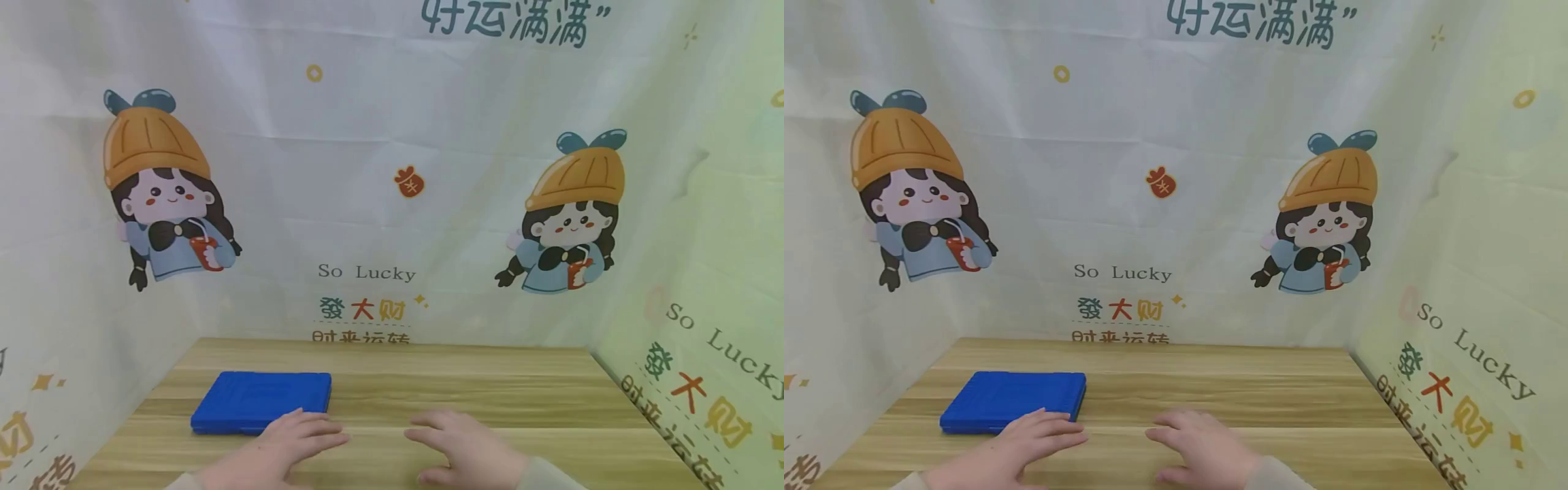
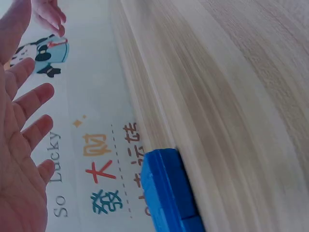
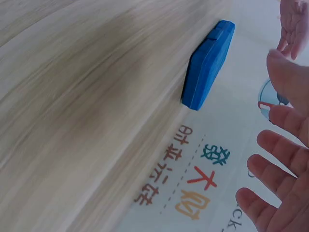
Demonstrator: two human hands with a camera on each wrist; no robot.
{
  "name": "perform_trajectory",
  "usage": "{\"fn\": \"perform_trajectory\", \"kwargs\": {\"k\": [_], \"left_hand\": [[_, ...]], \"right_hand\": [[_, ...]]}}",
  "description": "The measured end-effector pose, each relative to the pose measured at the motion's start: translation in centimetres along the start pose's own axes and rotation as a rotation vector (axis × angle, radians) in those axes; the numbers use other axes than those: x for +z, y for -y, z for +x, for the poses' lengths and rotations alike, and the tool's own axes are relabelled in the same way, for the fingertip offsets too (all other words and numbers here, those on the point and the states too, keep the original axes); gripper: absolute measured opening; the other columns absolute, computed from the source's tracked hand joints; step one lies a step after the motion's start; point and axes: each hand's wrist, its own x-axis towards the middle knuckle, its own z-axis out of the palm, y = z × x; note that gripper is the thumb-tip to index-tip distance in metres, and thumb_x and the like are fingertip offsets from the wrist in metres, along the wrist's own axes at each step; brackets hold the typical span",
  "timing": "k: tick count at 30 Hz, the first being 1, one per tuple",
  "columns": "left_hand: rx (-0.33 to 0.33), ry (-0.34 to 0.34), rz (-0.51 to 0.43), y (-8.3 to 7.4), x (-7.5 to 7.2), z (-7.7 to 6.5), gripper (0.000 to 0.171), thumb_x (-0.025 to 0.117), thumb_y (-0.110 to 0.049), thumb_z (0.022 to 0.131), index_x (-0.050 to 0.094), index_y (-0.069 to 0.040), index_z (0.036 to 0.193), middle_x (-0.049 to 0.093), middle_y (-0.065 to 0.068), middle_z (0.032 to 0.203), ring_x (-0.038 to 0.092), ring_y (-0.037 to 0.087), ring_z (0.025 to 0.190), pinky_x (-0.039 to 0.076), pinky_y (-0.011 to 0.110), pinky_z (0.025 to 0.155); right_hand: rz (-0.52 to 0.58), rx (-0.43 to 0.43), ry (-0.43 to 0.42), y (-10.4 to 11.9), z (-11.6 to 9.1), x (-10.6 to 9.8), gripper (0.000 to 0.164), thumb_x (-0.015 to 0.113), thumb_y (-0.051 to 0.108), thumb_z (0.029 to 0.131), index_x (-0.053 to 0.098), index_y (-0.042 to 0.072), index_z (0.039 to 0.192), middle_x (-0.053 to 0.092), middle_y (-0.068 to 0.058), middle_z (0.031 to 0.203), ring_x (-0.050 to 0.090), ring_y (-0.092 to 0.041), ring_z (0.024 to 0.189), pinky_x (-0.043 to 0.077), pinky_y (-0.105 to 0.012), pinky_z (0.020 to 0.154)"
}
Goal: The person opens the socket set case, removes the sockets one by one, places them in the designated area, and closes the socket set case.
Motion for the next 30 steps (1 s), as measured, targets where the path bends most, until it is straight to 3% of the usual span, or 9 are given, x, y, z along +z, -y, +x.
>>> {"fn": "perform_trajectory", "kwargs": {"k": [7, 12, 16, 23, 30], "left_hand": [[-0.238, -0.056, -0.122, 1.4, 1.1, -0.8, 0.060, 0.053, -0.062, 0.090, 0.049, -0.031, 0.141, 0.053, -0.003, 0.133, 0.047, 0.030, 0.124, 0.040, 0.058, 0.094], [-0.346, -0.129, -0.204, 2.8, 1.9, -1.4, 0.064, 0.057, -0.061, 0.088, 0.053, -0.023, 0.138, 0.055, 0.005, 0.131, 0.049, 0.035, 0.121, 0.040, 0.060, 0.093], [-0.395, -0.243, -0.195, 4.2, 2.3, -2.2, 0.063, 0.060, -0.056, 0.088, 0.057, -0.013, 0.135, 0.059, 0.007, 0.126, 0.053, 0.035, 0.117, 0.044, 0.057, 0.091], [-0.621, -0.383, -0.216, 6.7, 2.4, -3.7, 0.055, 0.063, -0.043, 0.091, 0.057, -0.010, 0.135, 0.056, 0.014, 0.132, 0.052, 0.037, 0.120, 0.043, 0.055, 0.094], [-0.680, -0.460, -0.131, 8.9, 2.4, -5.0, 0.055, 0.058, -0.040, 0.096, 0.055, -0.001, 0.134, 0.051, 0.026, 0.133, 0.045, 0.047, 0.123, 0.036, 0.063, 0.096]], "right_hand": [[0.046, 0.093, -0.022, 0.7, 3.0, 2.5, 0.046, 0.067, 0.036, 0.091, 0.059, 0.014, 0.131, 0.059, 0.000, 0.125, 0.057, -0.016, 0.113, 0.048, -0.035, 0.092], [0.069, 0.148, -0.041, 1.3, 5.3, 3.8, 0.043, 0.068, 0.035, 0.091, 0.062, 0.014, 0.127, 0.061, 0.000, 0.122, 0.058, -0.016, 0.112, 0.048, -0.032, 0.091], [0.123, 0.208, -0.052, 1.9, 6.9, 4.9, 0.044, 0.069, 0.035, 0.089, 0.062, 0.015, 0.128, 0.062, 0.000, 0.120, 0.059, -0.016, 0.109, 0.049, -0.032, 0.090], [0.246, 0.382, -0.079, 2.6, 9.9, 7.0, 0.046, 0.070, 0.035, 0.088, 0.062, 0.015, 0.128, 0.062, -0.005, 0.122, 0.058, -0.021, 0.112, 0.047, -0.036, 0.094], [0.355, 0.487, -0.096, 3.1, 12.4, 8.7, 0.049, 0.071, 0.033, 0.087, 0.061, 0.010, 0.129, 0.061, -0.008, 0.126, 0.055, -0.026, 0.117, 0.044, -0.040, 0.098]]}}
